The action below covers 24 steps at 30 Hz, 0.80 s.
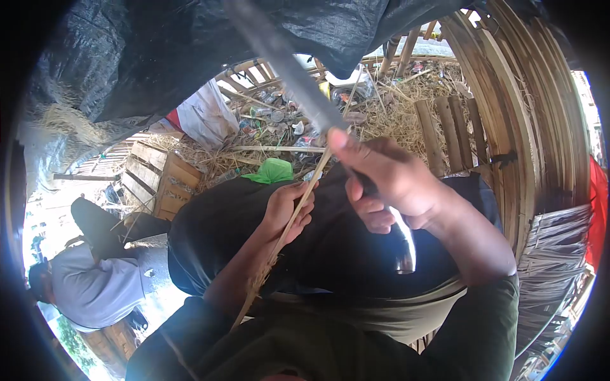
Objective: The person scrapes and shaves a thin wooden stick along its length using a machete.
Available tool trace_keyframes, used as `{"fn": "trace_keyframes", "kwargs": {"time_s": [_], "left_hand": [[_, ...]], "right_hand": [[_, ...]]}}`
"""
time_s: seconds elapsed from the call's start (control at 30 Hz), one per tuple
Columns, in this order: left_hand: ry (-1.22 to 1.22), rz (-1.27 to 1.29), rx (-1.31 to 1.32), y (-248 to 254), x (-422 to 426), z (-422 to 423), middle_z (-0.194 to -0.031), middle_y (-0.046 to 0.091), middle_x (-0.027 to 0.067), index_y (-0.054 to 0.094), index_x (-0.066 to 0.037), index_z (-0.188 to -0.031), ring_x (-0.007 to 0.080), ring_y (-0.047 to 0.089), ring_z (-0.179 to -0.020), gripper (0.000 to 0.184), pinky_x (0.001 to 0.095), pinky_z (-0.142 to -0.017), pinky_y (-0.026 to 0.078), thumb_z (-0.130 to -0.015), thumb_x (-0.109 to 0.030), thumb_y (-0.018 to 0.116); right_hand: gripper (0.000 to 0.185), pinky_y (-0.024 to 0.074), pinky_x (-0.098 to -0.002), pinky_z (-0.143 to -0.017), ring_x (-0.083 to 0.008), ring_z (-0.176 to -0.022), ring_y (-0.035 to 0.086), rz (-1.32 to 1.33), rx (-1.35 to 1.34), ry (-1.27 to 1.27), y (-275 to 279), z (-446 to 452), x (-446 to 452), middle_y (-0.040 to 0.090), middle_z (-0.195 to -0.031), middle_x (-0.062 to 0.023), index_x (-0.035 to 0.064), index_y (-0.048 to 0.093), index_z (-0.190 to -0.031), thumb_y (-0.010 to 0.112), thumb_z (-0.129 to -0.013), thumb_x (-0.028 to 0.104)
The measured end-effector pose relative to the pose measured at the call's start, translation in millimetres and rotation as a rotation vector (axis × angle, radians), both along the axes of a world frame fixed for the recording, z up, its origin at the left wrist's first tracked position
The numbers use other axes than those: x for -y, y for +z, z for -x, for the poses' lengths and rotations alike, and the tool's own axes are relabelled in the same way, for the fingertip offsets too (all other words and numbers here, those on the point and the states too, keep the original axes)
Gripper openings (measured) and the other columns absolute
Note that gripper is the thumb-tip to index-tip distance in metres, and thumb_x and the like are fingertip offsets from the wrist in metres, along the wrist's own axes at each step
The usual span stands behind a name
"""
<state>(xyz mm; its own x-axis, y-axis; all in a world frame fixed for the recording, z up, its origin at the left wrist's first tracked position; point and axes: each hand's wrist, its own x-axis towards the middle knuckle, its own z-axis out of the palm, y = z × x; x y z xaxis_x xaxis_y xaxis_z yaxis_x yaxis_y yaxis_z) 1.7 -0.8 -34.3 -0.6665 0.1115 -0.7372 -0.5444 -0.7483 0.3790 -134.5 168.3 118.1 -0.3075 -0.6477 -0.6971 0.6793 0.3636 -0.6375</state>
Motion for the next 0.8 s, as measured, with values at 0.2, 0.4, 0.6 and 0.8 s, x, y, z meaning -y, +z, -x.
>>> {"fn": "trace_keyframes", "kwargs": {"time_s": [0.2, 0.4, 0.6, 0.8], "left_hand": [[-0.051, 0.049, -0.043, -5.4, -12.3, 6.6, -0.063, 0.04, -0.0052, 0.054, -0.005, -0.112, 0.0047, 0.032, -0.042, 0.024, 0.0213, -0.04, 0.025, -0.105, -0.026, 0.044], [-0.009, -0.034, -0.052, 8.9, -15.1, 3.5, -0.064, 0.04, -0.0067, 0.054, -0.008, -0.114, 0.0039, 0.032, -0.042, 0.027, 0.0208, -0.04, 0.025, -0.104, -0.032, 0.049], [-0.103, -0.042, -0.112, 6.0, -23.0, -3.1, -0.065, 0.04, -0.0073, 0.054, -0.007, -0.119, 0.0032, 0.033, -0.043, 0.034, 0.021, -0.039, 0.024, -0.103, -0.036, 0.05], [-0.169, 0.01, -0.111, 19.5, -24.1, -4.1, -0.066, 0.039, -0.0077, 0.052, -0.004, -0.128, 0.0026, 0.033, -0.044, 0.041, 0.0209, -0.039, 0.023, -0.104, -0.038, 0.048]], "right_hand": [[0.06, 0.0329, -0.0292, -0.032, -0.0132, -0.032, 0.04, -0.074, -0.288, -0.091, -19.9, 3.8, -11.6, 0.037, -0.045, -0.0023, 0.0044, 0.046, -0.063, 0.055, -0.099, 0.052], [0.053, 0.0348, -0.0293, -0.034, -0.0115, -0.035, 0.043, -0.206, -0.555, -0.024, -89.5, 19.1, -3.9, 0.041, -0.047, -0.0002, 0.0044, 0.05, -0.064, 0.067, -0.094, 0.045], [0.043, 0.0374, -0.0307, -0.038, -0.0111, -0.038, 0.042, -0.386, -0.376, -0.119, -132.8, 21.8, 14.3, 0.043, -0.051, -0.0005, -0.0003, 0.061, -0.075, 0.072, -0.09, 0.038], [0.042, 0.0403, -0.0342, -0.043, -0.0117, -0.042, 0.042, -0.392, -0.199, -0.027, -137.4, 25.1, 6.4, 0.043, -0.055, -0.0001, -0.0035, 0.066, -0.084, 0.071, -0.09, 0.038]]}}
